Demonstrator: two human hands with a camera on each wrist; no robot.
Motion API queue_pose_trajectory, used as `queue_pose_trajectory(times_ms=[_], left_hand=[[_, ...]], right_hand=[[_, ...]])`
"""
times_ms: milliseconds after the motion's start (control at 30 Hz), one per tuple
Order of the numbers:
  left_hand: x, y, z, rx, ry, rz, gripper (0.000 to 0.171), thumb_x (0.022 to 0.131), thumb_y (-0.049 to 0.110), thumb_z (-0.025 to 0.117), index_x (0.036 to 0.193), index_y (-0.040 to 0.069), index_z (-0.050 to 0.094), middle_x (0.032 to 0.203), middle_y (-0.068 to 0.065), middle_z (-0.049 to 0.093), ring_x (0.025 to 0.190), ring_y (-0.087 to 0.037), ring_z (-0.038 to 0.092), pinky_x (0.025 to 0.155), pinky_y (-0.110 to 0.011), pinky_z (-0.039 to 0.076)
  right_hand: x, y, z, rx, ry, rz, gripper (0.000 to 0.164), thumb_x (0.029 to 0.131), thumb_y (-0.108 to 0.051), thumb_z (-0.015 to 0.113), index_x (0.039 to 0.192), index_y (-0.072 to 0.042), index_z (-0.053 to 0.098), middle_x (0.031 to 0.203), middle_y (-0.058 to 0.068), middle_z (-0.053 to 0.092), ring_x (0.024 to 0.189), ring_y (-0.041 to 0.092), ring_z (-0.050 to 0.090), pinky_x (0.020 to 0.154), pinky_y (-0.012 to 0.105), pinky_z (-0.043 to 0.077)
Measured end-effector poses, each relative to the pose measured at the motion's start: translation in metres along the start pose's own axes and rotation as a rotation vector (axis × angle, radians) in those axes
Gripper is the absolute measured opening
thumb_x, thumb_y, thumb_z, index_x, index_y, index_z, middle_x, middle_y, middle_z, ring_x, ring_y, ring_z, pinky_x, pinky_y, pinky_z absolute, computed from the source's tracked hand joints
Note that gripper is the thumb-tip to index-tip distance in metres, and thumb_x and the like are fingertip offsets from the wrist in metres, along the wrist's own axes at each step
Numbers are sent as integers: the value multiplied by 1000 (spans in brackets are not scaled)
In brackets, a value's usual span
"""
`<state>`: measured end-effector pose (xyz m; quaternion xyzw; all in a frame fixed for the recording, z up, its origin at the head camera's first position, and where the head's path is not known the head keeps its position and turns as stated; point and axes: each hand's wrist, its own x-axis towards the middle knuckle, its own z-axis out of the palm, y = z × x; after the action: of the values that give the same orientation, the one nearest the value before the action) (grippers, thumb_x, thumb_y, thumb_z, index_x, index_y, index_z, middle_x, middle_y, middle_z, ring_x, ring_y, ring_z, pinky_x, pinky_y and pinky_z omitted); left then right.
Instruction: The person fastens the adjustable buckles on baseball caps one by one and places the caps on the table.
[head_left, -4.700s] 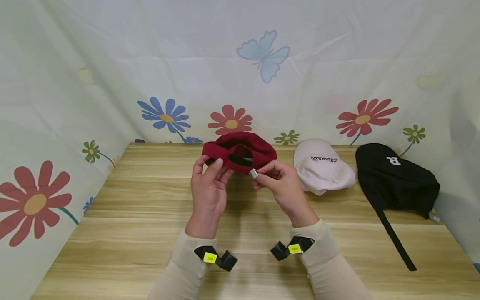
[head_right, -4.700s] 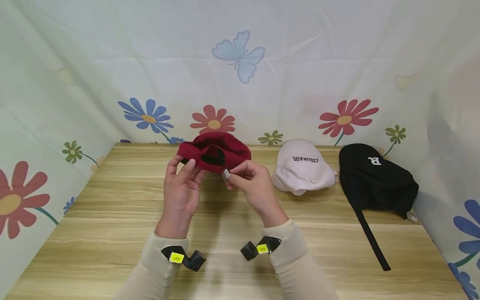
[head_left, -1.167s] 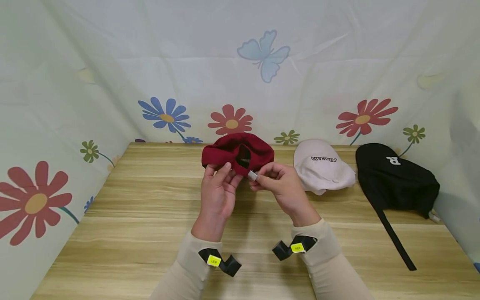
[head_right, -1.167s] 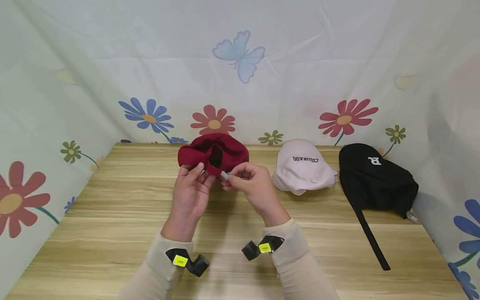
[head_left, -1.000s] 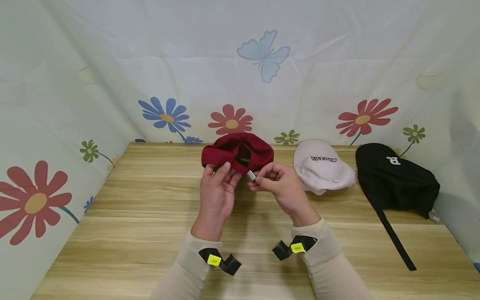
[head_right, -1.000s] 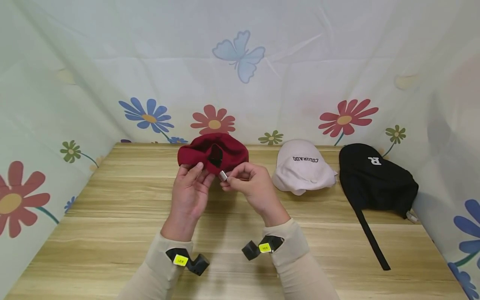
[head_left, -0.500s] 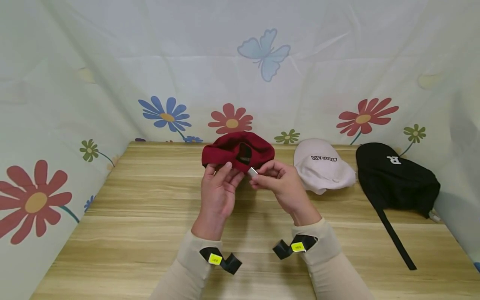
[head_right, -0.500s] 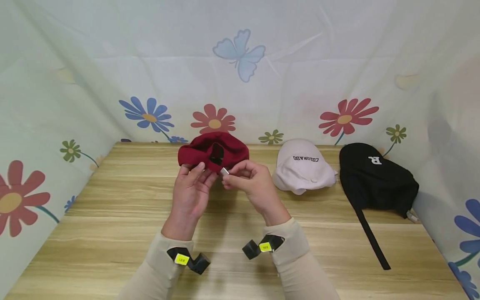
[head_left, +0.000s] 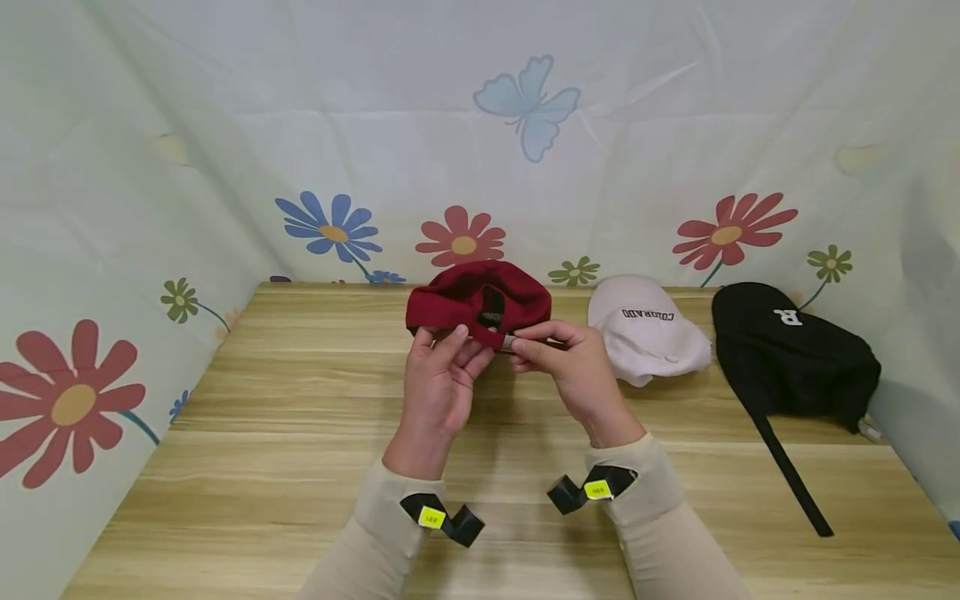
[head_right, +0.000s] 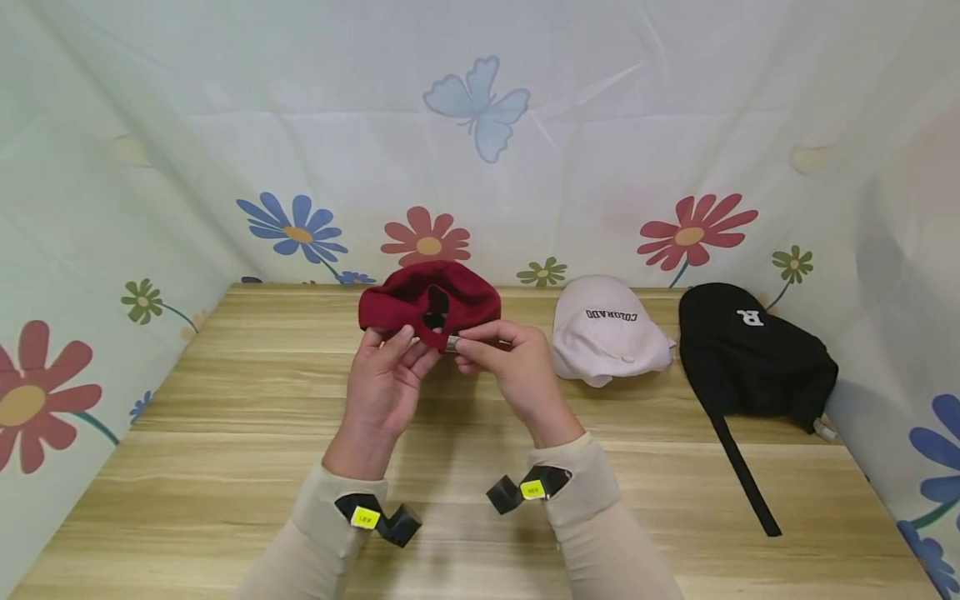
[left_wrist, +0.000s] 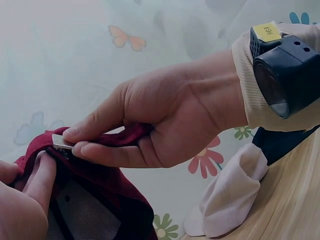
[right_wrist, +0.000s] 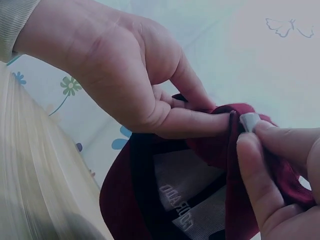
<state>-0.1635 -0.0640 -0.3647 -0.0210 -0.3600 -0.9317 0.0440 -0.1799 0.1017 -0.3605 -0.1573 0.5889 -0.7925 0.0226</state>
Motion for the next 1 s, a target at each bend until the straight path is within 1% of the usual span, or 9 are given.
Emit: queue_pose_trajectory(times_ms=[67, 167, 333, 433, 533, 667, 833, 1000], left_hand=[[0, 0, 0, 14, -16, 1, 24, 100, 1, 47, 120, 13, 52, 97, -3, 70, 84, -16, 73, 78, -34, 60], [0, 1, 1, 39, -40, 2, 23, 100, 0, 46, 119, 12, 51, 99, -4, 69, 85, -17, 73, 78, -34, 59], [-1, 3, 1, 64, -73, -11, 26, 100, 0, 45, 122, 12, 50, 104, -6, 68, 90, -17, 73, 81, -34, 59], [-2, 2, 1, 63, -78, -32, 27, 100, -1, 44, 123, 13, 50, 104, -5, 67, 88, -15, 73, 81, -33, 59], [-2, 1, 2, 46, -78, -54, 28, 100, -1, 44, 122, 14, 50, 105, -5, 66, 86, -14, 72, 80, -30, 59], [-2, -1, 3, 35, -60, -54, 25, 100, -2, 44, 117, 14, 52, 102, -4, 66, 82, -13, 72, 77, -29, 60], [-2, 1, 2, 17, -42, -41, 23, 100, -1, 44, 115, 15, 53, 99, -4, 67, 79, -14, 72, 75, -30, 60], [-2, 4, 2, 4, -7, -26, 20, 100, 1, 47, 112, 15, 55, 100, -3, 68, 76, -13, 73, 71, -30, 60]], right_hand=[[1, 1, -1, 26, -6, -2, 19, 86, 5, 67, 88, -11, 75, 83, 4, 72, 68, 14, 71, 67, 31, 61], [1, 1, -1, 65, -11, 0, 24, 87, 9, 64, 86, -12, 75, 84, 4, 72, 67, 14, 71, 66, 30, 60], [1, 1, 0, 99, -13, 15, 24, 88, 10, 62, 86, -11, 73, 83, 4, 72, 67, 14, 71, 66, 28, 60], [1, 2, 0, 115, -15, 23, 23, 87, 10, 62, 85, -11, 72, 82, 4, 71, 65, 14, 71, 65, 28, 60], [0, 5, 0, 154, -36, 33, 22, 88, 9, 62, 86, -11, 71, 82, 3, 71, 64, 13, 71, 63, 27, 60], [0, 8, 0, 194, -61, 37, 21, 89, 8, 62, 87, -11, 71, 82, 3, 71, 64, 13, 70, 62, 27, 60], [-1, 8, 3, 165, -29, 23, 21, 88, 8, 62, 86, -11, 71, 80, 3, 71, 62, 12, 69, 62, 26, 60], [-2, 8, 11, 88, 9, 18, 19, 86, 7, 65, 83, -11, 69, 76, 2, 71, 59, 12, 68, 60, 27, 59]])
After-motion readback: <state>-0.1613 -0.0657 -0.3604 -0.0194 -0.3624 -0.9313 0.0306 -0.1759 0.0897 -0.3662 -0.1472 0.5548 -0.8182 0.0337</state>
